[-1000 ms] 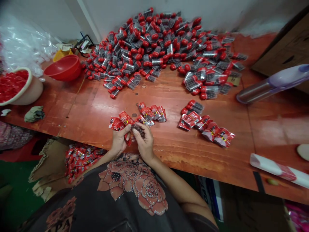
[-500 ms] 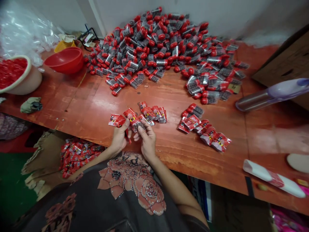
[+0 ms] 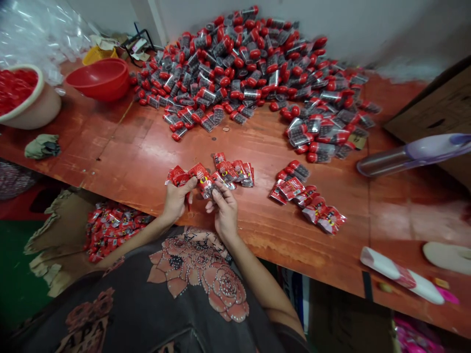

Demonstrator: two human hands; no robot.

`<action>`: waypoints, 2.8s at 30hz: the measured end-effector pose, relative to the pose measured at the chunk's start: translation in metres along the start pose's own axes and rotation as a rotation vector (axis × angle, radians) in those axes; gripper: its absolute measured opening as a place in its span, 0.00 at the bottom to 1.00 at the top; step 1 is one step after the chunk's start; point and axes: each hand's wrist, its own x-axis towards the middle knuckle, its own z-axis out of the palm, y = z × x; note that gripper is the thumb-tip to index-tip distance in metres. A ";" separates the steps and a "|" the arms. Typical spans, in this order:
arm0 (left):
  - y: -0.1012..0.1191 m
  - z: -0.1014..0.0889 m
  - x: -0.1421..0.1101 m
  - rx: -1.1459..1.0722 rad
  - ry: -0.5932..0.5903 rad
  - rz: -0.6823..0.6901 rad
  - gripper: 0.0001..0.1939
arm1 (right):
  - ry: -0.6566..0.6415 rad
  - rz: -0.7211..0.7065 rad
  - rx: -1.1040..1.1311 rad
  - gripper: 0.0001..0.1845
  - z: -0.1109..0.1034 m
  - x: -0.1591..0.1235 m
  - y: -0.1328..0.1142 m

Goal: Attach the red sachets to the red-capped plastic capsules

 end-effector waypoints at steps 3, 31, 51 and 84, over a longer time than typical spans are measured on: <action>0.000 0.002 -0.001 -0.012 -0.105 -0.098 0.15 | 0.012 -0.030 -0.018 0.19 0.001 -0.001 0.002; -0.003 0.006 -0.003 -0.099 -0.005 -0.080 0.16 | -0.072 -0.206 -0.196 0.22 -0.003 -0.005 0.012; 0.002 -0.010 -0.012 -0.157 -0.095 -0.147 0.18 | -0.023 -0.194 -0.194 0.23 0.006 -0.024 0.011; -0.013 -0.011 -0.026 0.010 -0.210 -0.174 0.14 | -0.035 -0.252 -0.211 0.21 -0.010 -0.027 0.005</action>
